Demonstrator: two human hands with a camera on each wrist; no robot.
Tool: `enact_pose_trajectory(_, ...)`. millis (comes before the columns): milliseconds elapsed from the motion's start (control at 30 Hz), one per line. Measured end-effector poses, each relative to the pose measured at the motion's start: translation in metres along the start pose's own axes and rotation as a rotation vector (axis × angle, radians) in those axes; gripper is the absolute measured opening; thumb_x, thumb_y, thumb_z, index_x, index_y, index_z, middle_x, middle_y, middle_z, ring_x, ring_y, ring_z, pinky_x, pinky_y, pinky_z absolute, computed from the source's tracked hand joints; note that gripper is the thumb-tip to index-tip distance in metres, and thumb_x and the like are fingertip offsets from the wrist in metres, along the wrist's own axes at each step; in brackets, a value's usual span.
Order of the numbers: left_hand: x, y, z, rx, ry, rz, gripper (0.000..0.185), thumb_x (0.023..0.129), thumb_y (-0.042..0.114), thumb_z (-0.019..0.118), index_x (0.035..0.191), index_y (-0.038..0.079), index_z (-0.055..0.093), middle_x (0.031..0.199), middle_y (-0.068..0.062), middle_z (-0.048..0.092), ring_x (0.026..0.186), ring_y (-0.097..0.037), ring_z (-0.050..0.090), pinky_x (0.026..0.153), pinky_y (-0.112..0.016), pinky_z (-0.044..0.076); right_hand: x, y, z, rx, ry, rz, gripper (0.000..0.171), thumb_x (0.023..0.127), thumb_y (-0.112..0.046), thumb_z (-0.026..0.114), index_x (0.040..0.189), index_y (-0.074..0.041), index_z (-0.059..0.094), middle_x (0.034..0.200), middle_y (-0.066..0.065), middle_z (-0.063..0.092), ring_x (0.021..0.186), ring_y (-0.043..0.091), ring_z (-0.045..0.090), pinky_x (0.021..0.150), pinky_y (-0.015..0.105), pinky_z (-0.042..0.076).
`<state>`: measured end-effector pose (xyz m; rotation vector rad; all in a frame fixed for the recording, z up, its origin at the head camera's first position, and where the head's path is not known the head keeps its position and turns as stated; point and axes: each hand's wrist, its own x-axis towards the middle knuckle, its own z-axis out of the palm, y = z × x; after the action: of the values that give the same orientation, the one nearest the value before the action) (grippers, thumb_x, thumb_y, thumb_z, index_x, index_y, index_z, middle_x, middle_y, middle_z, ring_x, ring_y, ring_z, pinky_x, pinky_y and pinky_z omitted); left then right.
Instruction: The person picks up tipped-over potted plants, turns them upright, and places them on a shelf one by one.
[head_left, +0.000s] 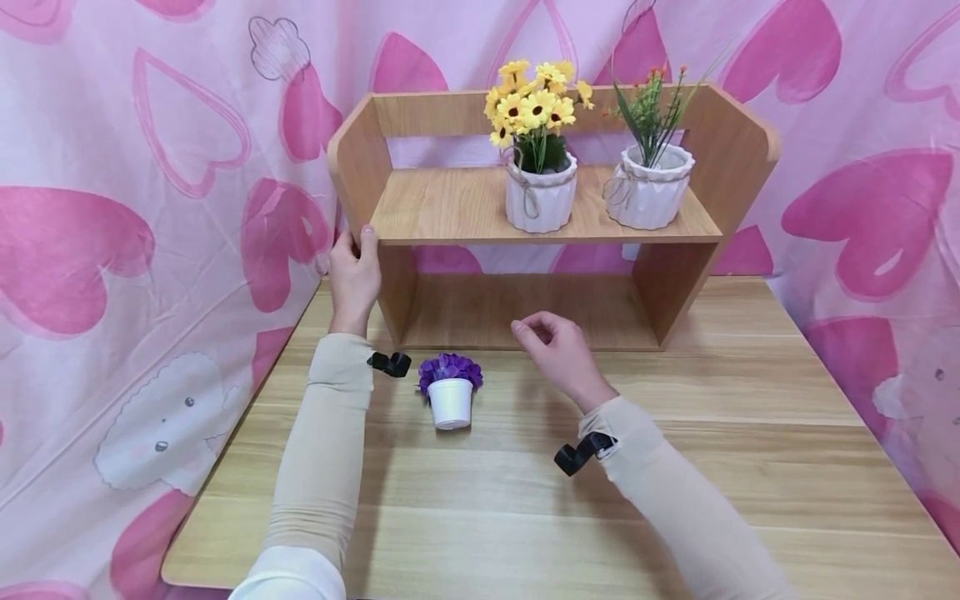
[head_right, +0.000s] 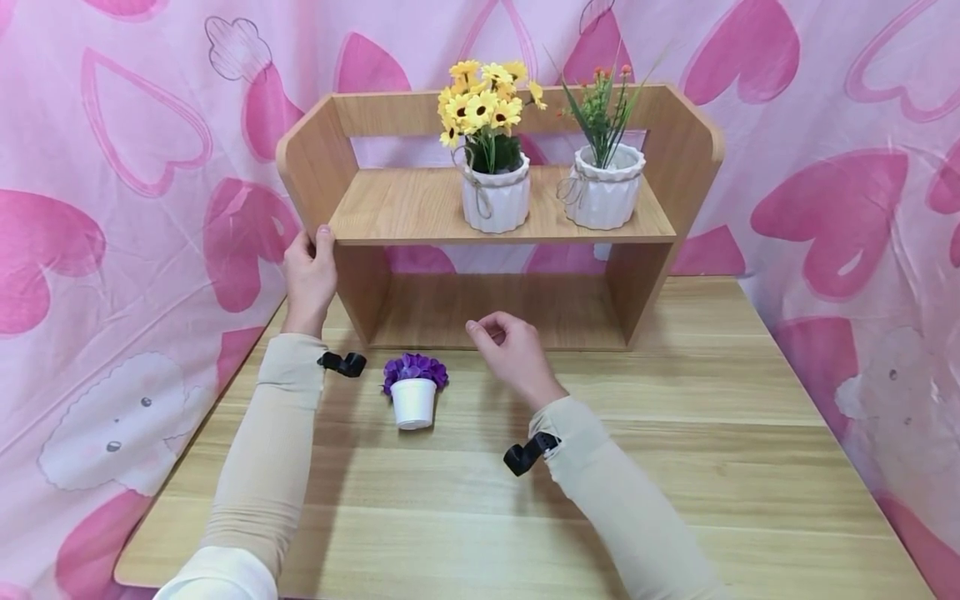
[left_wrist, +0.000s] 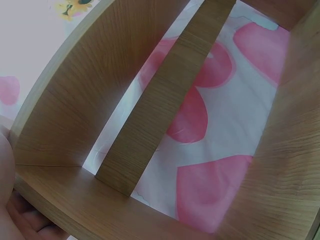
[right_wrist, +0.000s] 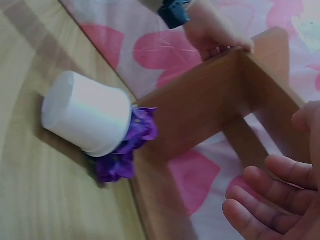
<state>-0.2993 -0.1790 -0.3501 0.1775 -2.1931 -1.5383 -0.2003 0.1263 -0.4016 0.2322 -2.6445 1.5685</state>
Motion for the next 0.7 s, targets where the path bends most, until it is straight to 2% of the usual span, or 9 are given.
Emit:
enact_pose_trajectory(367, 0.000, -0.001, 0.001, -0.006, 0.002, 0.005, 0.058, 0.111, 0.048, 0.050, 0.158, 0.015, 0.055, 0.161, -0.010, 0.058, 0.144, -0.025, 0.059, 0.126, -0.044, 0.045, -0.009, 0.013, 0.033, -0.051, -0.084, 0.033, 0.039, 0.106, -0.044, 0.065, 0.118, -0.009, 0.077, 0.105, 0.006, 0.076, 0.097, 0.023, 0.067, 0.086, 0.038, 0.057)
enact_pose_trajectory(500, 0.001, -0.002, 0.002, -0.007, 0.000, 0.005, 0.058, 0.111, 0.049, 0.050, 0.158, 0.015, 0.055, 0.162, -0.010, 0.057, 0.144, -0.026, 0.059, 0.126, -0.044, 0.045, -0.012, 0.018, 0.045, -0.064, -0.118, 0.043, 0.040, 0.106, -0.045, 0.065, 0.116, -0.008, 0.077, 0.103, 0.006, 0.076, 0.093, 0.019, 0.067, 0.086, 0.038, 0.058)
enact_pose_trajectory(700, 0.000, -0.001, 0.001, 0.002, 0.015, 0.007, 0.058, 0.111, 0.048, 0.050, 0.155, 0.012, 0.057, 0.160, -0.012, 0.059, 0.142, -0.028, 0.060, 0.126, -0.046, 0.045, -0.014, 0.025, 0.058, -0.063, -0.173, 0.058, 0.040, 0.105, -0.047, 0.066, 0.115, -0.010, 0.078, 0.100, 0.003, 0.077, 0.082, 0.016, 0.068, 0.079, 0.035, 0.059)
